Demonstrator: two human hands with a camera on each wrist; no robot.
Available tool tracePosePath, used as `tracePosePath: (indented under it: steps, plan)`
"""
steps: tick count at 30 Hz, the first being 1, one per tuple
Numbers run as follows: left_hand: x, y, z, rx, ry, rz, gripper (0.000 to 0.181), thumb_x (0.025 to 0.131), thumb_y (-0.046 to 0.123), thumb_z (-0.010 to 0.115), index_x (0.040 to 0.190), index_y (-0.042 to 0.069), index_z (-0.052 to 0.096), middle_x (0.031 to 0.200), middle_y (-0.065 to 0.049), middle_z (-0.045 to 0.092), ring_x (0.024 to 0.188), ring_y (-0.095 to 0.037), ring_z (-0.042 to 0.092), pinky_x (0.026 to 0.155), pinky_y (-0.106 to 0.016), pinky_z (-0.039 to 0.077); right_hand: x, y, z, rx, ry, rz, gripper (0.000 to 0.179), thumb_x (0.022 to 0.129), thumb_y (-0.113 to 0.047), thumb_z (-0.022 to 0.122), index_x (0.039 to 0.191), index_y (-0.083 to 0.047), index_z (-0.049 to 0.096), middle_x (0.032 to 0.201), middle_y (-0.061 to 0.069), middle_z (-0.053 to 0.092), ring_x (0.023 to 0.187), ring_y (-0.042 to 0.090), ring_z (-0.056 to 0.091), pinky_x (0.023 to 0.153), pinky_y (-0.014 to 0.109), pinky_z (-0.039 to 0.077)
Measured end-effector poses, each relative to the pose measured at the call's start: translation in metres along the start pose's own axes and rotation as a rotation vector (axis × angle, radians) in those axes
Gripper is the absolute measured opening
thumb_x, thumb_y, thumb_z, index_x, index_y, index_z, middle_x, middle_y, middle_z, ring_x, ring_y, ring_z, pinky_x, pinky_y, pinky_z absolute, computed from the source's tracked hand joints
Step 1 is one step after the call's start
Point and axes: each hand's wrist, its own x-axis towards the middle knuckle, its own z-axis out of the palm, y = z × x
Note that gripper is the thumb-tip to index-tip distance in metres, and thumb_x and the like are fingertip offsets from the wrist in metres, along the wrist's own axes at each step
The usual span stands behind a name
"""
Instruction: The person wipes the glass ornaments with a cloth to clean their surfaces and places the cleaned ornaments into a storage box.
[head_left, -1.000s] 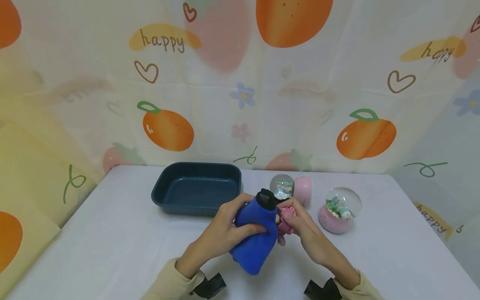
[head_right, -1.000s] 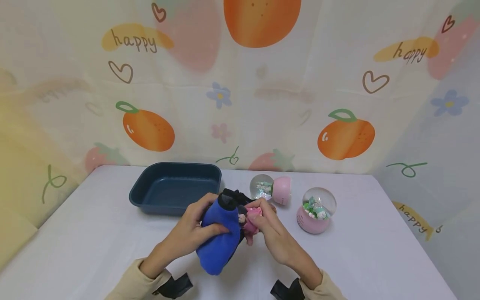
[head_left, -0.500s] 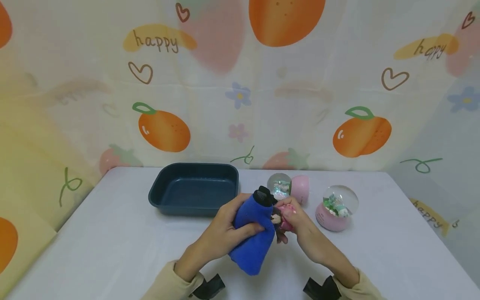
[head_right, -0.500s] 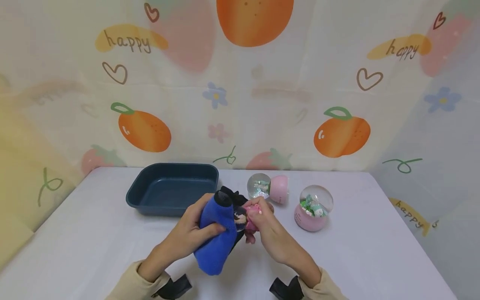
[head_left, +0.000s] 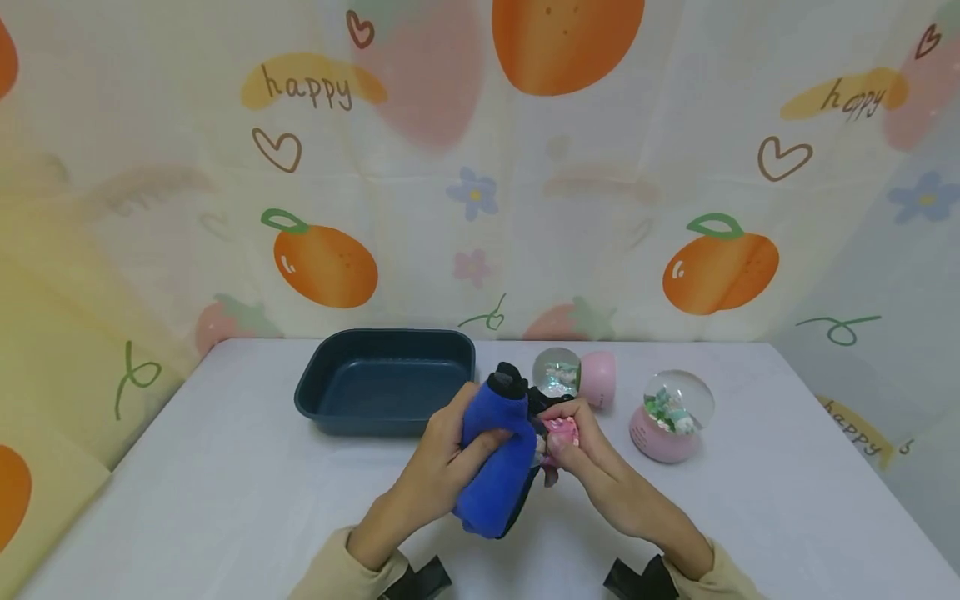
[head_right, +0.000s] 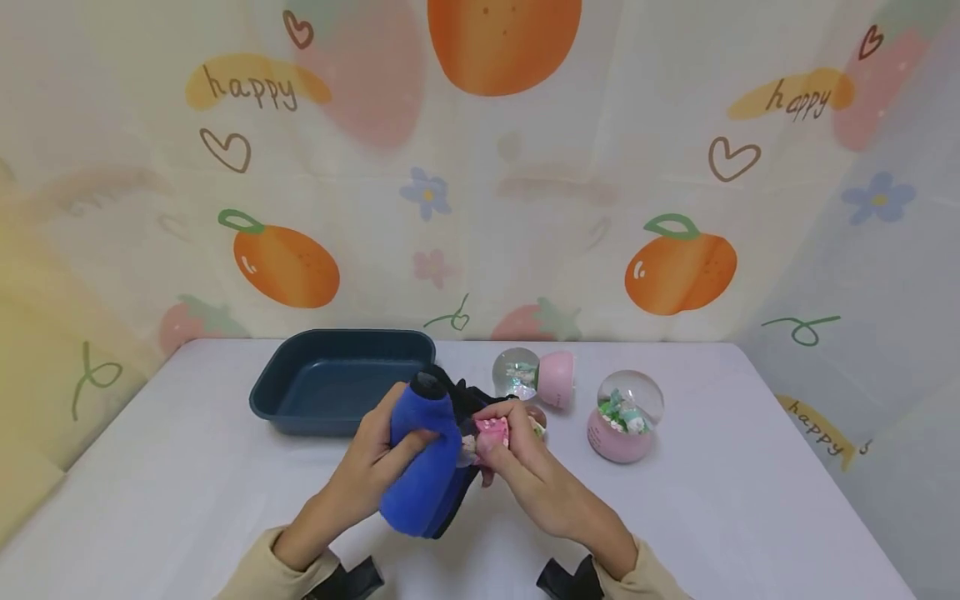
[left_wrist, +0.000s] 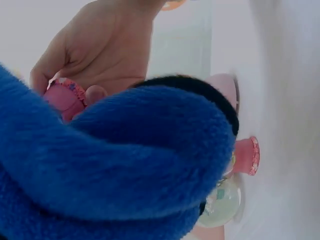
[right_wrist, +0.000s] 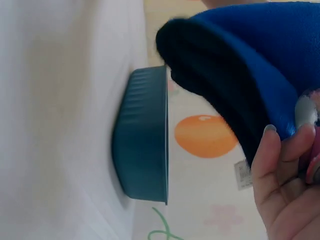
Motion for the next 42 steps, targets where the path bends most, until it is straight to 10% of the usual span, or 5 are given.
tracePosePath:
  steps: [5, 11, 22, 32, 42]
  plan:
    - [0.002, 0.001, -0.003, -0.109, -0.076, -0.087, 0.035, 0.099, 0.015, 0.057, 0.131, 0.011, 0.045, 0.121, -0.013, 0.063, 0.103, -0.025, 0.066, 0.084, -0.036, 0.056, 0.000, 0.000, 0.000, 0.022, 0.030, -0.076, 0.025, 0.107, -0.007, 0.035, 0.129, 0.001, 0.031, 0.116, 0.017, 0.040, 0.095, 0.016, 0.056, 0.082, 0.025, 0.053]
    - [0.003, 0.001, 0.000, -0.047, -0.237, -0.256, 0.059, 0.096, 0.034, 0.064, 0.145, 0.027, 0.032, 0.131, -0.002, 0.058, 0.111, -0.019, 0.062, 0.091, -0.039, 0.054, -0.001, 0.006, 0.002, -0.194, 0.121, -0.070, 0.025, 0.104, -0.006, 0.046, 0.126, -0.008, 0.036, 0.135, 0.013, 0.041, 0.119, 0.019, 0.051, 0.096, 0.023, 0.048]
    - [0.003, -0.003, 0.002, -0.036, -0.116, -0.196, 0.034, 0.092, 0.025, 0.064, 0.124, 0.017, 0.054, 0.112, -0.006, 0.067, 0.093, -0.018, 0.066, 0.076, -0.030, 0.056, 0.002, 0.008, 0.002, -0.261, 0.109, -0.165, 0.030, 0.097, -0.001, 0.056, 0.124, -0.010, 0.045, 0.112, 0.007, 0.060, 0.095, 0.011, 0.061, 0.081, 0.027, 0.054]
    - [0.002, -0.006, -0.003, -0.067, 0.011, -0.180, 0.028, 0.099, 0.020, 0.057, 0.125, 0.009, 0.053, 0.112, -0.014, 0.069, 0.094, -0.024, 0.070, 0.076, -0.031, 0.059, 0.004, 0.005, 0.005, -0.208, 0.163, -0.045, 0.035, 0.092, -0.009, 0.069, 0.122, -0.009, 0.051, 0.116, 0.008, 0.063, 0.096, 0.010, 0.064, 0.087, 0.025, 0.055]
    - [0.004, -0.005, -0.011, -0.158, -0.197, -0.343, 0.050, 0.094, 0.039, 0.062, 0.138, 0.022, 0.043, 0.124, -0.009, 0.061, 0.102, -0.024, 0.065, 0.082, -0.038, 0.057, 0.004, 0.006, 0.008, -0.298, 0.246, -0.192, 0.037, 0.086, 0.001, 0.072, 0.119, -0.006, 0.054, 0.112, 0.013, 0.066, 0.085, 0.006, 0.063, 0.075, 0.025, 0.056]
